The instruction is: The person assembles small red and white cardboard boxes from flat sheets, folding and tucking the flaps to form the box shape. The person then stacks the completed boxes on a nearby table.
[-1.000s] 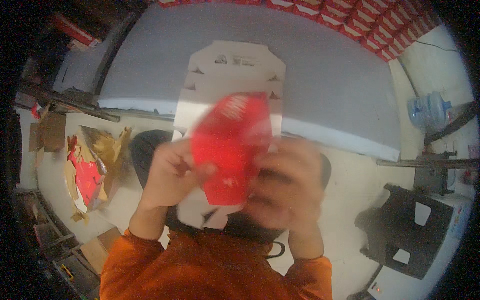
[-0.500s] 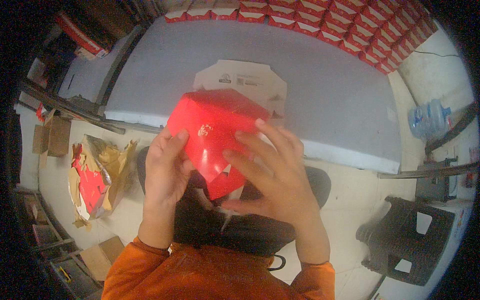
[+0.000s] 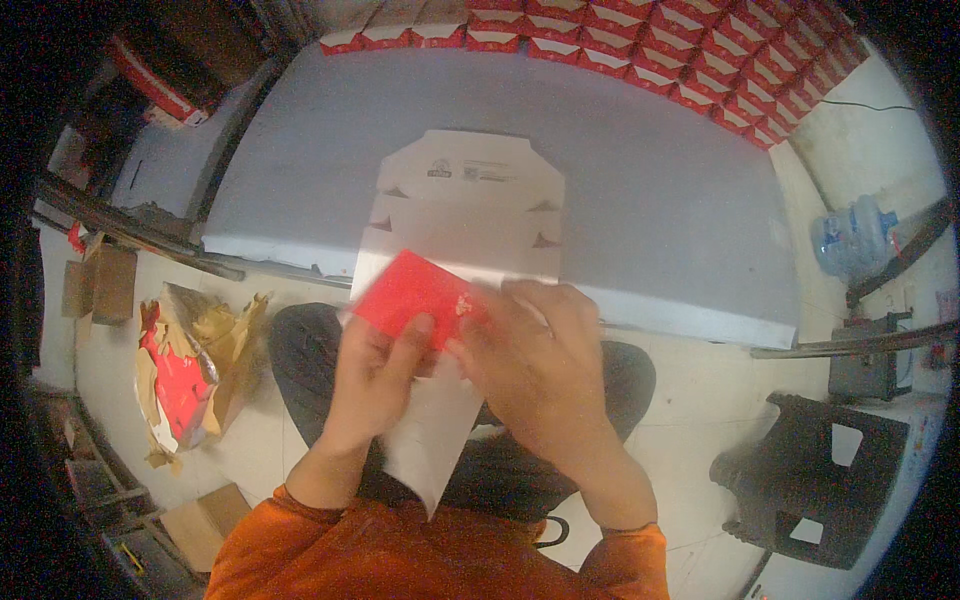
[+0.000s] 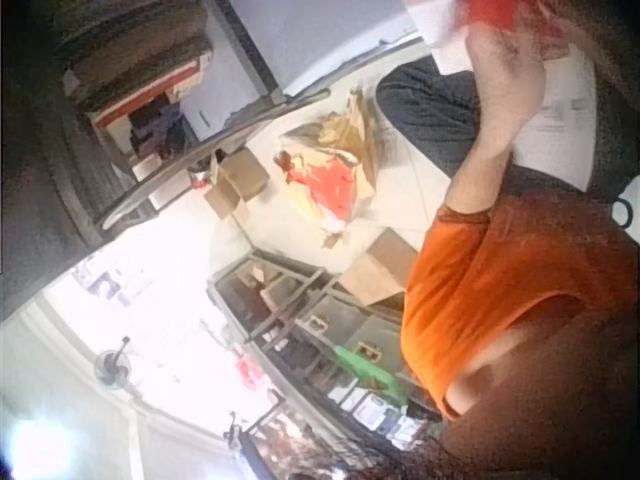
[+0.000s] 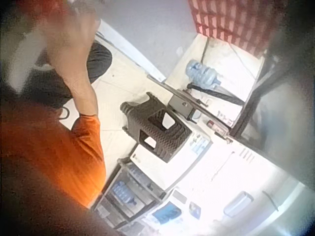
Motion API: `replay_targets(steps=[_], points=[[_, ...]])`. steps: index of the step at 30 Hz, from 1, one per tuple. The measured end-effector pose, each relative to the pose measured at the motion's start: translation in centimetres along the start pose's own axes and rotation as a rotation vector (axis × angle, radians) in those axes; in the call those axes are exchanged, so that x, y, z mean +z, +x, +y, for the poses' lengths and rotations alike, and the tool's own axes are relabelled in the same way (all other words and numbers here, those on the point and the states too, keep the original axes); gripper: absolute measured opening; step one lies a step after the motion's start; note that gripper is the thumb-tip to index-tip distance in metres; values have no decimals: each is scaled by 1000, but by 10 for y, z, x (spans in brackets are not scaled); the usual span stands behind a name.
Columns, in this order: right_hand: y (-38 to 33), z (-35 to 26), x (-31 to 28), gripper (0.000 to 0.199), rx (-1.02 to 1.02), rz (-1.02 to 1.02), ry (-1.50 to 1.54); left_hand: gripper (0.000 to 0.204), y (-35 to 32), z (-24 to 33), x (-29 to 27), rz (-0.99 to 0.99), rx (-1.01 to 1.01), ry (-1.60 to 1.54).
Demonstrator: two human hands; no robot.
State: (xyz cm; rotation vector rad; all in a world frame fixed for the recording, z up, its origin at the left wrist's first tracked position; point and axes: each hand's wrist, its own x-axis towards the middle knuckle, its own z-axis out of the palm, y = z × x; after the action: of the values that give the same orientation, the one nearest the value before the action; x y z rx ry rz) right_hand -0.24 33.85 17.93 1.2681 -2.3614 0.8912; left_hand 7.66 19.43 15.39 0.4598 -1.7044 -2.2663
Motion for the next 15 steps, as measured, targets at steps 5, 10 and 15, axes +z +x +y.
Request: replay_targets(steps=[5,10,15], points=[[-21,11,11,24,-10,96,130,20,24,-7,-10,16,-23,-129],[-29,16,21,33,-263,-13,52,21,24,-12,0,59,-6,-45],[-19,13,21,25,-9,18,60,19,17,-18,1,-33,-29,-64]])
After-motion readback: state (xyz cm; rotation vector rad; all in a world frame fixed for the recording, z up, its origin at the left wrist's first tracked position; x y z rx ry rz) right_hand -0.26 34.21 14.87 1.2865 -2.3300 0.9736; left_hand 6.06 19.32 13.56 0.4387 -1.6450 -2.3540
